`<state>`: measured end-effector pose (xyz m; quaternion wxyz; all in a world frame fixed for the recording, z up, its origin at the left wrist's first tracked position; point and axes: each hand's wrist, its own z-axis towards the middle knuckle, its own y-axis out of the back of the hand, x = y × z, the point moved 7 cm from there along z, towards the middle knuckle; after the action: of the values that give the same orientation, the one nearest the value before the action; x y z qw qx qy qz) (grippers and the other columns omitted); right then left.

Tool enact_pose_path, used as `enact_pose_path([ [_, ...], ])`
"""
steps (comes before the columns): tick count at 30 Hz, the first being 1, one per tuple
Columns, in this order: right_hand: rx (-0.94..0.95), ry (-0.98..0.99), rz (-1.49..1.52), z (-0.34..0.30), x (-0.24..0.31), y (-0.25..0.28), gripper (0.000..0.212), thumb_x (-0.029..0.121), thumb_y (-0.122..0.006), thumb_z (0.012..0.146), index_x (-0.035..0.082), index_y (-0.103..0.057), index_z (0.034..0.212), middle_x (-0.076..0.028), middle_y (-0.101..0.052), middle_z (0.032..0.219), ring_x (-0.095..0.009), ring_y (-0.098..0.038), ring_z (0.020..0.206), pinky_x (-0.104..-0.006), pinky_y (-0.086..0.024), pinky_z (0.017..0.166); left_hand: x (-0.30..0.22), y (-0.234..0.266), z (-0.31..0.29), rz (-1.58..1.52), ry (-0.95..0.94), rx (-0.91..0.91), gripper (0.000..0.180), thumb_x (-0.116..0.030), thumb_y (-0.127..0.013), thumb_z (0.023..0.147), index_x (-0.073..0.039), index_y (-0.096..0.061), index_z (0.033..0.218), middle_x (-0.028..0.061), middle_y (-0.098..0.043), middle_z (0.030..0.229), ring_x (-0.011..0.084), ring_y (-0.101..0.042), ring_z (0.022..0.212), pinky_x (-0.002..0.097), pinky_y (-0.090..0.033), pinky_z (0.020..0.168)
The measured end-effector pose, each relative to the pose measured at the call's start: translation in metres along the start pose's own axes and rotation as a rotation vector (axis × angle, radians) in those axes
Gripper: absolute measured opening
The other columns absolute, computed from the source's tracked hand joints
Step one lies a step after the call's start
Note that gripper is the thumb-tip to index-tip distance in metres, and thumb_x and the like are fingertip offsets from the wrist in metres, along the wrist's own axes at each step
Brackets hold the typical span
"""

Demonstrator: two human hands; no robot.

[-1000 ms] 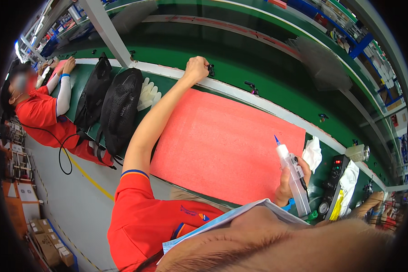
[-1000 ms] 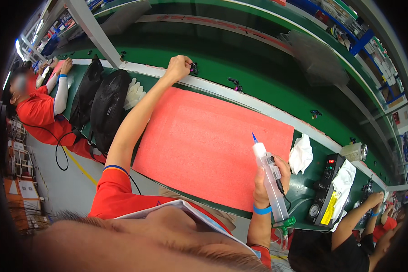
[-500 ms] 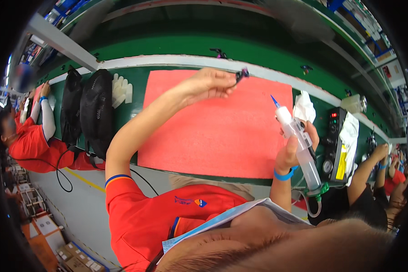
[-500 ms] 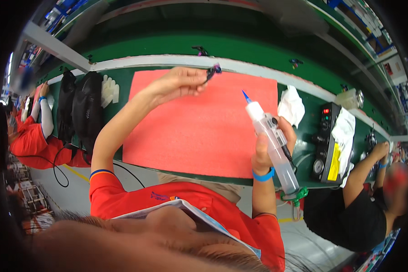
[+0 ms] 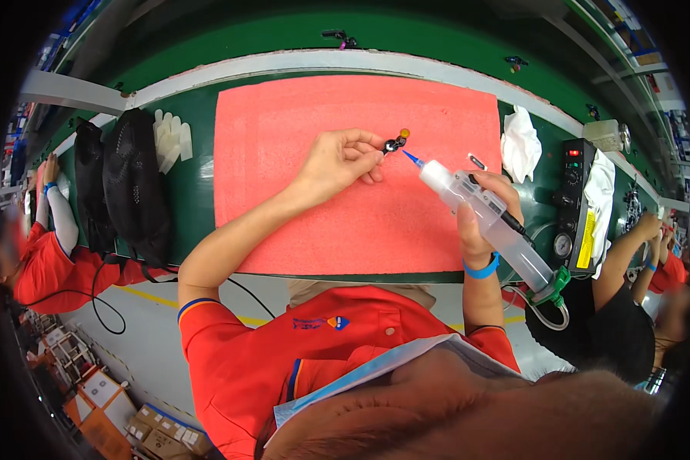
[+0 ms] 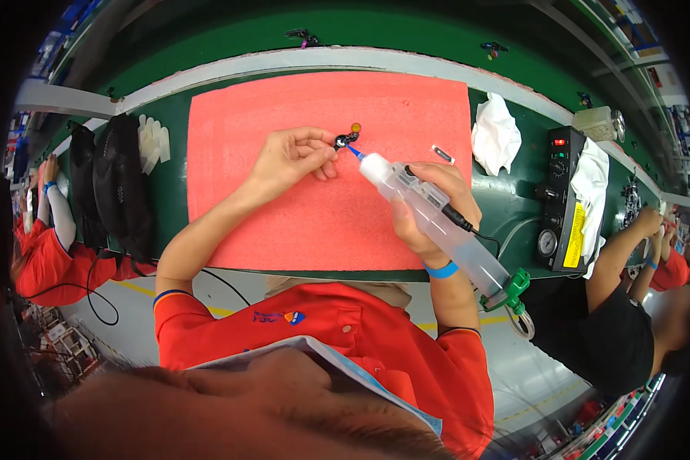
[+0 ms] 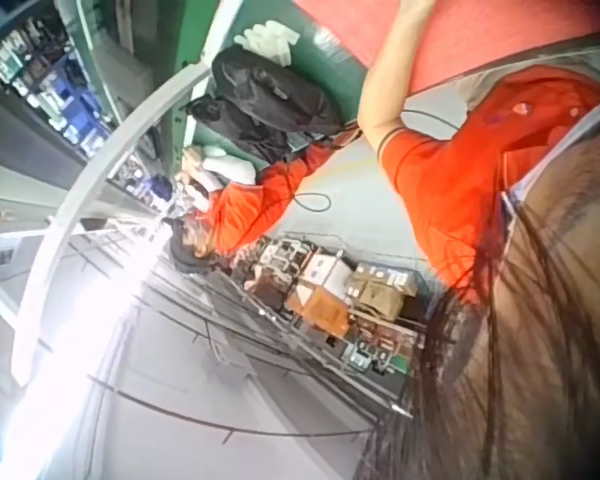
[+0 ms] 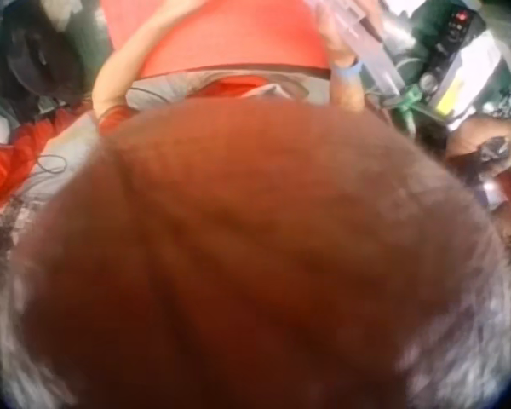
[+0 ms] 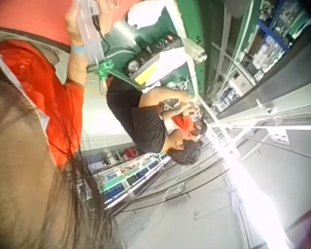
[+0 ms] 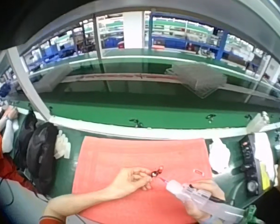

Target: Applying adhesive to small electronic components using a syringe on an assembly line.

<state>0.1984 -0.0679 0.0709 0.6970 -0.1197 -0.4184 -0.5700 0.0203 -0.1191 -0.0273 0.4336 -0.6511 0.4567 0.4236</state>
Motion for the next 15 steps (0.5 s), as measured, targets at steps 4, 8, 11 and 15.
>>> enact_pose_path([
  [4, 0.055, -0.054, -0.08, -0.0031, -0.0021, -0.0102, 0.034, 0.019, -0.063, 0.066, -0.003, -0.051, 0.09, -0.013, -0.057, 0.079, -0.018, -0.053, 0.069, -0.0258, -0.042, 0.063, -0.0029, -0.0006, -0.0052, 0.072, -0.011, -0.029, 0.021, -0.001, -0.049, 0.079, 0.008, -0.05, 0.097, 0.0095, -0.058, 0.074, 0.0123, -0.058, 0.064, 0.0224, -0.048, 0.056],
  [8, 0.033, -0.08, -0.11, -0.0029, -0.0048, -0.0095, 0.032, 0.015, -0.065, 0.065, -0.003, -0.053, 0.088, -0.013, -0.057, 0.081, -0.018, -0.054, 0.07, -0.0263, -0.043, 0.065, -0.0032, -0.0021, -0.006, 0.116, -0.023, -0.035, 0.021, 0.0, -0.048, 0.08, 0.009, -0.049, 0.099, 0.0095, -0.057, 0.078, 0.0124, -0.057, 0.066, 0.0222, -0.048, 0.059],
  [11, 0.036, -0.075, -0.109, -0.0024, -0.0042, -0.0107, 0.031, 0.014, -0.065, 0.064, -0.002, -0.054, 0.089, -0.013, -0.057, 0.081, -0.018, -0.055, 0.071, -0.0265, -0.043, 0.066, -0.0043, -0.0024, -0.0068, 0.129, -0.035, -0.046, 0.021, 0.0, -0.048, 0.08, 0.009, -0.049, 0.099, 0.0093, -0.057, 0.078, 0.0122, -0.057, 0.066, 0.022, -0.048, 0.06],
  [15, 0.045, -0.095, -0.104, -0.0025, -0.0046, -0.0122, 0.031, 0.013, -0.065, 0.064, -0.002, -0.054, 0.089, -0.012, -0.057, 0.081, -0.018, -0.055, 0.072, -0.0267, -0.044, 0.067, -0.0053, -0.0025, -0.0074, 0.152, -0.046, -0.061, 0.021, 0.0, -0.048, 0.079, 0.008, -0.05, 0.099, 0.0087, -0.057, 0.078, 0.0116, -0.057, 0.067, 0.0215, -0.048, 0.06],
])
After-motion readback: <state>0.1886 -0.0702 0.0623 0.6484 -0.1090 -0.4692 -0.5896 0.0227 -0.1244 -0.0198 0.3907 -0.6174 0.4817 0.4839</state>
